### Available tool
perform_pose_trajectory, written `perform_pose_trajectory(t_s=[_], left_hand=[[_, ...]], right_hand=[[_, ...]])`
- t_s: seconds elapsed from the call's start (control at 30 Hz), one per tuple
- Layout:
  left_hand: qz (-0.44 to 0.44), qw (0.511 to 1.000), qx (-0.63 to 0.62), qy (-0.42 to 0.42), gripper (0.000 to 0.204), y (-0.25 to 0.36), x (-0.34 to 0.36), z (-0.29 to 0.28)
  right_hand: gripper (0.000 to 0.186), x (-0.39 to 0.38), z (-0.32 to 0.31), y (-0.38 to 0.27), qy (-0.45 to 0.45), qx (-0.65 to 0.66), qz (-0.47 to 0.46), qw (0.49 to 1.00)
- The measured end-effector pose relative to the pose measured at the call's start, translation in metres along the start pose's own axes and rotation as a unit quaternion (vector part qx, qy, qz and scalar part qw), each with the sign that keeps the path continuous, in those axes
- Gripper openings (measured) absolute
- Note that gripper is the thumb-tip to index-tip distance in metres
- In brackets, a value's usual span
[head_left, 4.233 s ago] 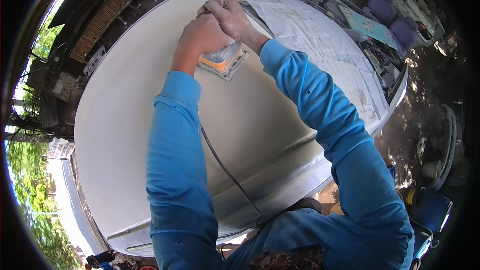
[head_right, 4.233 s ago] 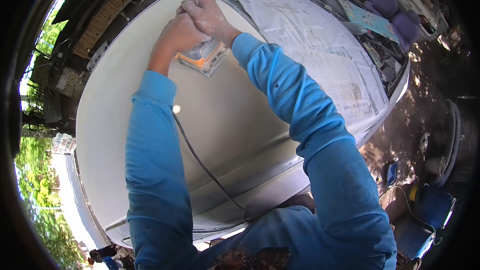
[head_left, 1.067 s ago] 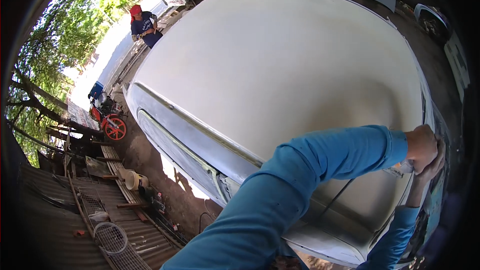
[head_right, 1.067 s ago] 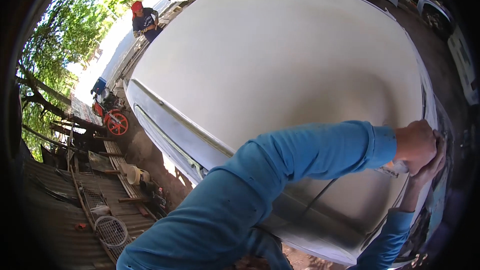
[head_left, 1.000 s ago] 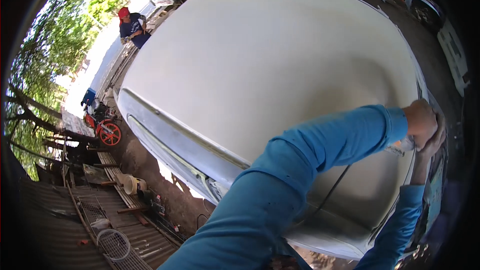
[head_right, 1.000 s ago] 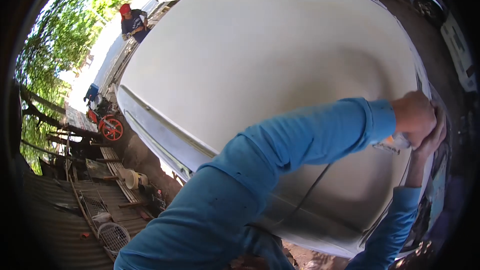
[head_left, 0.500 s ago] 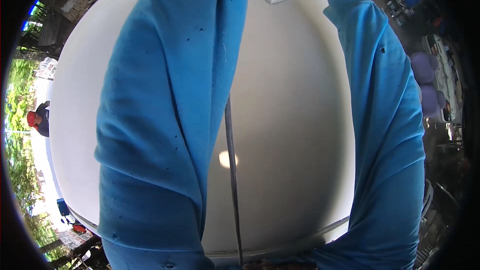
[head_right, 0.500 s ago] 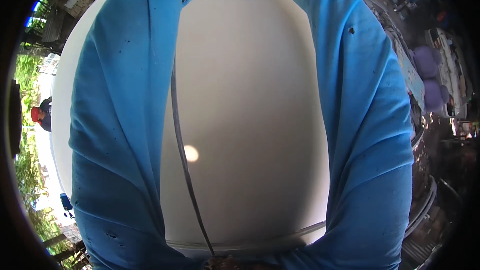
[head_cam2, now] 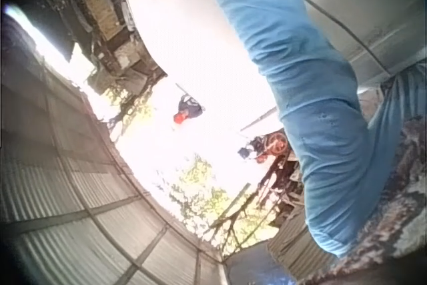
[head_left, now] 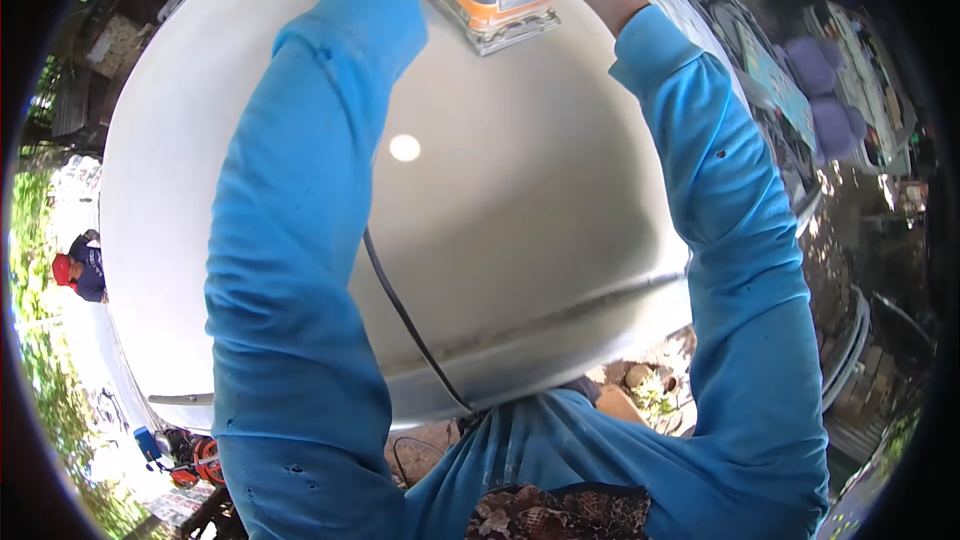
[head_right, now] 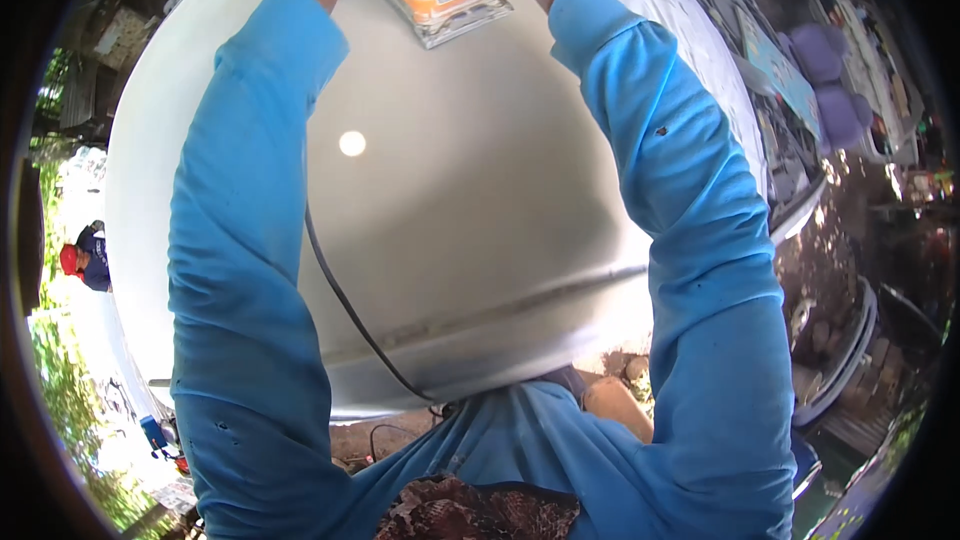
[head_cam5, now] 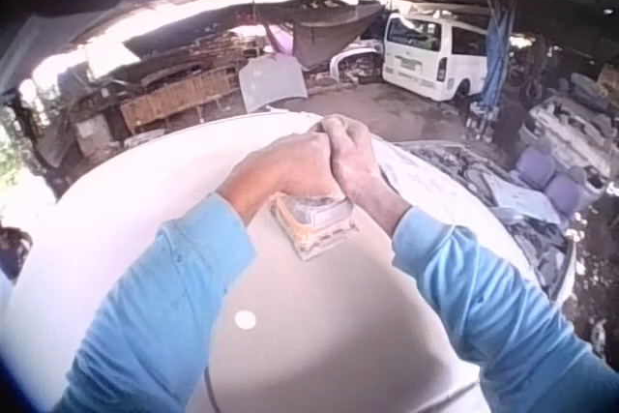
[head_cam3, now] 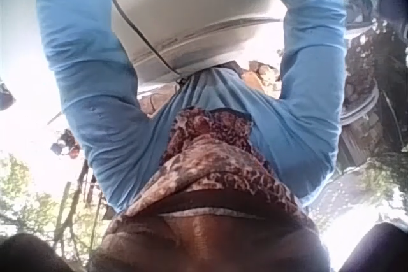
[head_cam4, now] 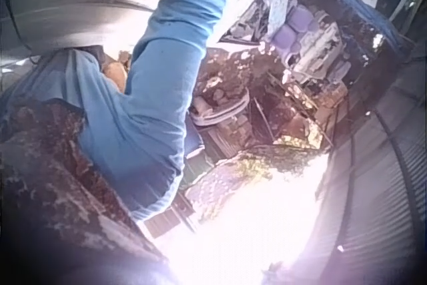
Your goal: Sanding the roof of a car using an electric sander.
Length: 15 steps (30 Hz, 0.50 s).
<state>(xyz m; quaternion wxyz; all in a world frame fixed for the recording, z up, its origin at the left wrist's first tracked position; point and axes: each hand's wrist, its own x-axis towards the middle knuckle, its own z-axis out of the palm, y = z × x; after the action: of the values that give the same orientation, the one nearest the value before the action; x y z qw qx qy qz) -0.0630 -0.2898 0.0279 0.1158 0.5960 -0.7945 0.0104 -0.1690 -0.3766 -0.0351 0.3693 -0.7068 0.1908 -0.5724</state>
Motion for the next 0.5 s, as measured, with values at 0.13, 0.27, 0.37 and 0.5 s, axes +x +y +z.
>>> perform_pose_trajectory(t_s=[0.13,0.27,0.37,0.5], left_hand=[[0.027,1.000,-0.004,-0.014,0.041,0.064,-0.043,-0.005],[0.066,0.997,-0.024,-0.030,0.037,0.119,-0.078,-0.001],[0.068,0.997,-0.035,-0.024,0.034,0.157,-0.094,0.006],[0.122,0.992,-0.041,-0.001,0.031,0.200,-0.114,0.020]], right_hand=[[0.040,-0.067,-0.028,-0.056,0.037,-0.051,-0.005,0.998],[0.039,-0.128,-0.058,-0.101,0.046,0.011,0.046,0.998],[0.037,-0.165,-0.076,-0.127,0.087,0.008,0.066,0.994],[0.036,-0.207,-0.104,-0.154,0.099,0.004,0.057,0.993]])
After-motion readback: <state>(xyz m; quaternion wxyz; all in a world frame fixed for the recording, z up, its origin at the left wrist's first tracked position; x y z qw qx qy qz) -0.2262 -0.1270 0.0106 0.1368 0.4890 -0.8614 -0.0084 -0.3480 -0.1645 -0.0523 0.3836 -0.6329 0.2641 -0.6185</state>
